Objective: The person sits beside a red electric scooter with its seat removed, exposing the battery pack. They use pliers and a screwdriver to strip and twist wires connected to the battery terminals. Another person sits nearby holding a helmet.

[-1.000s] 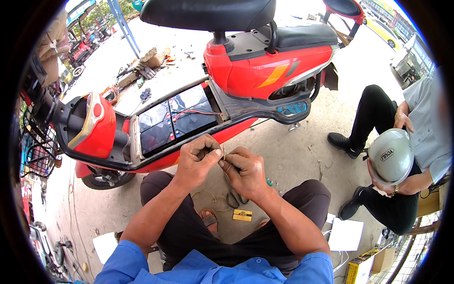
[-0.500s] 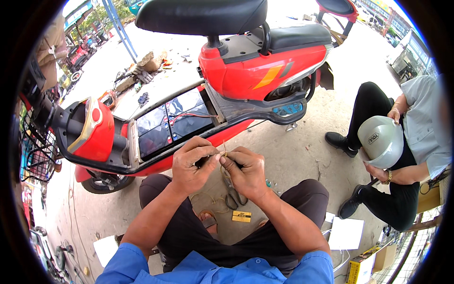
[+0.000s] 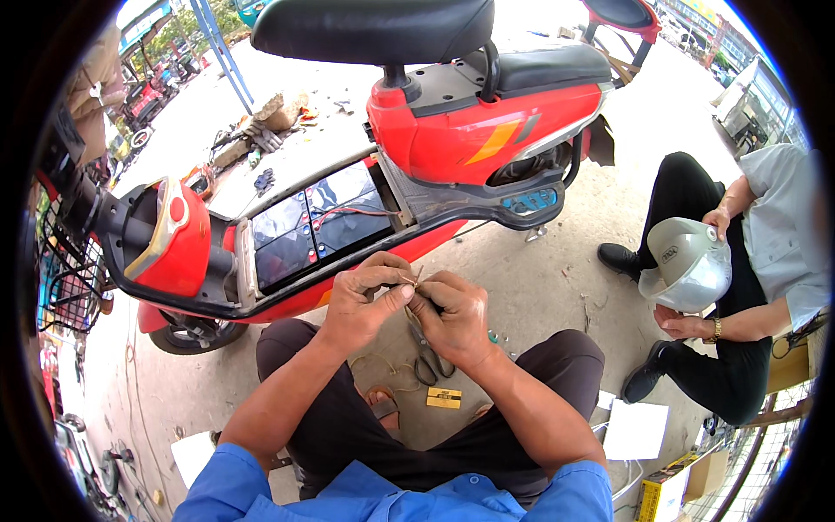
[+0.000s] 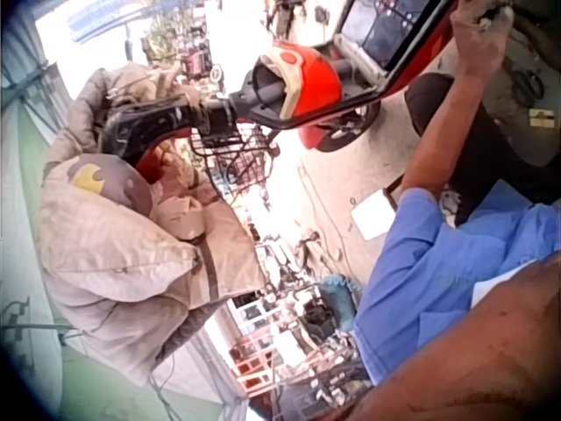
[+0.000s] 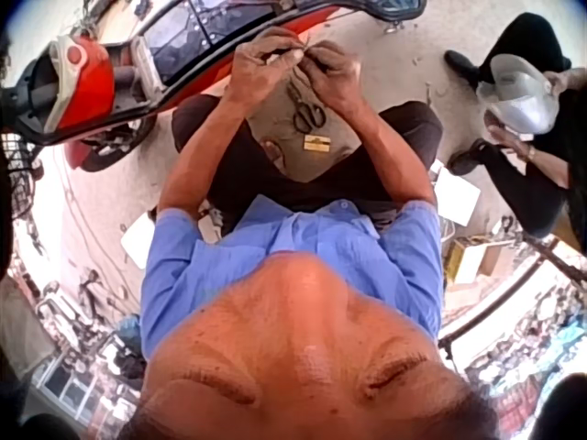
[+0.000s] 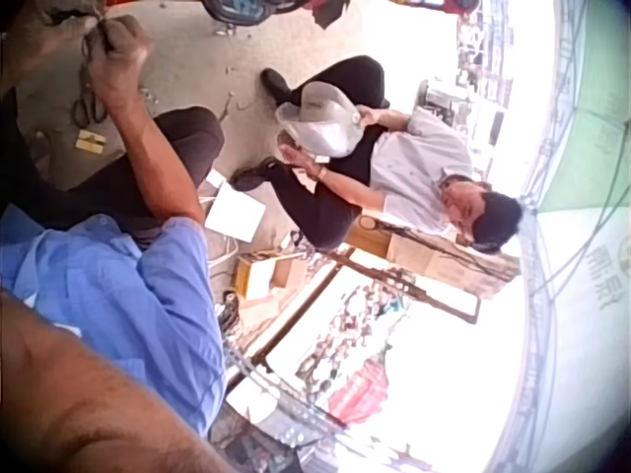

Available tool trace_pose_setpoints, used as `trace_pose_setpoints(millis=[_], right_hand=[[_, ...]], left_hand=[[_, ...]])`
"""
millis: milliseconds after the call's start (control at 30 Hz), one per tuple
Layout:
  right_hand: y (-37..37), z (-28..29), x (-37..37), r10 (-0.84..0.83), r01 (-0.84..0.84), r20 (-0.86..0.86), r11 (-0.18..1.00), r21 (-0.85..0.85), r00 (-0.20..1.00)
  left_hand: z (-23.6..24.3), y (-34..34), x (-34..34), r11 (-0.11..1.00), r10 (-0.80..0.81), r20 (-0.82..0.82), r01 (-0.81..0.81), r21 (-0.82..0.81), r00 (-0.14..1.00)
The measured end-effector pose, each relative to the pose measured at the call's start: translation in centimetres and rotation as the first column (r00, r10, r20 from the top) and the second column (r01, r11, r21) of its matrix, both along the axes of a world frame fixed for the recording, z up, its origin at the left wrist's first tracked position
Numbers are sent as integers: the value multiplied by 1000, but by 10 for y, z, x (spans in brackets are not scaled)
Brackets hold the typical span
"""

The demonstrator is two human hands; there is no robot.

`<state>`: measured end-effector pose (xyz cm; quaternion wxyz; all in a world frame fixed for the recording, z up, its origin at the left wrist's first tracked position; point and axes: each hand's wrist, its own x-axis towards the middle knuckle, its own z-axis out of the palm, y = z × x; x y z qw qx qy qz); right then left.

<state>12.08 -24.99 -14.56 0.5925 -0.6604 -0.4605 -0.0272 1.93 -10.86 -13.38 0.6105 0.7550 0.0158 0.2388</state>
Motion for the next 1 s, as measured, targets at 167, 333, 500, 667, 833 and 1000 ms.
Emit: trace_pose_setpoints(millis=[167, 333, 500, 667, 833, 1000], right_hand=[[-4, 3, 12, 79, -78, 10, 994, -76, 997], [-13, 20, 28, -49, 40, 140, 997, 67, 989], [-16, 24, 34, 41, -56, 350, 998, 33, 936], [-14, 23, 33, 58, -61, 390, 998, -6, 919], [-15, 9, 27, 181, -187, -49, 957, -220, 982], [-14, 11, 20, 310, -490, -875, 866, 99, 371]], left_hand=[[8, -4, 1, 991, 3, 9, -1, -130, 1000], [4, -1, -3, 962, -48, -163, 2, -272, 986], [6, -5, -2, 976, -96, -210, 50, -213, 973], [7, -6, -3, 988, -74, -212, 42, -149, 974], [6, -8, -3, 998, 52, -166, -48, 33, 985], [11, -8, -3, 950, 133, -58, -111, 291, 989]])
